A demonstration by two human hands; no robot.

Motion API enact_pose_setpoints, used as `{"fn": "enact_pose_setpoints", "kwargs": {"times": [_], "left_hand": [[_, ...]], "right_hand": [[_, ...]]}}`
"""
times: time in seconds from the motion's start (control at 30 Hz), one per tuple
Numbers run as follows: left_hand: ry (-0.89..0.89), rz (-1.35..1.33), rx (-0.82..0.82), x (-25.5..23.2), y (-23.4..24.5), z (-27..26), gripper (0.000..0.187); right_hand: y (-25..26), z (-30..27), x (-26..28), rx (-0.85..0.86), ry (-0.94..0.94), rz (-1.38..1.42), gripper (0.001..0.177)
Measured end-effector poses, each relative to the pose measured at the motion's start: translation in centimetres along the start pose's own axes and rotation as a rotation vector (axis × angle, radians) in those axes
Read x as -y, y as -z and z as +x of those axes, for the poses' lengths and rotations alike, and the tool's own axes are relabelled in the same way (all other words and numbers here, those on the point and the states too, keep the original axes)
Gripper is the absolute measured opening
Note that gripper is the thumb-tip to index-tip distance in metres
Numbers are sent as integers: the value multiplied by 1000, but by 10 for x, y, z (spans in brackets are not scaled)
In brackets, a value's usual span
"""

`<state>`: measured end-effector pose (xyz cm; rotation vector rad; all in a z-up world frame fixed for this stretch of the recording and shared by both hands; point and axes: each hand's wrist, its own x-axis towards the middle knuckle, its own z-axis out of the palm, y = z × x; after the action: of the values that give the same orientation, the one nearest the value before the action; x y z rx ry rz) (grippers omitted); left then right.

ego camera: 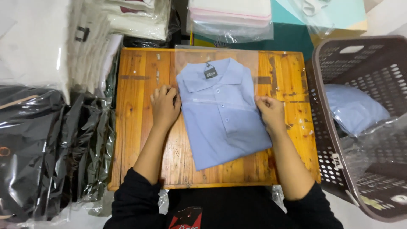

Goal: Folding a light blue collared shirt and placing it into a clear plastic packaging bag on a wooden table.

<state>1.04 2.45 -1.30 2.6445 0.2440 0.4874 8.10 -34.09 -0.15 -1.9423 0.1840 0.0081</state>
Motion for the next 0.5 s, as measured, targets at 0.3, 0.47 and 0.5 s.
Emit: {"fn": "enact_pose_setpoints", "kwargs": {"times": [0.3,0.47,0.5], "left_hand": [[-179,-171,74,-19,-2,-36,8],[-124,-133,16,-39,15,-79,7],[-119,-129,15,-42,19,-88,7]], "right_hand": [[48,34,-47,22,146,-459,12],[48,24,-10,135,133,-472,19],[51,18,-12,140,134,-471,19]]}}
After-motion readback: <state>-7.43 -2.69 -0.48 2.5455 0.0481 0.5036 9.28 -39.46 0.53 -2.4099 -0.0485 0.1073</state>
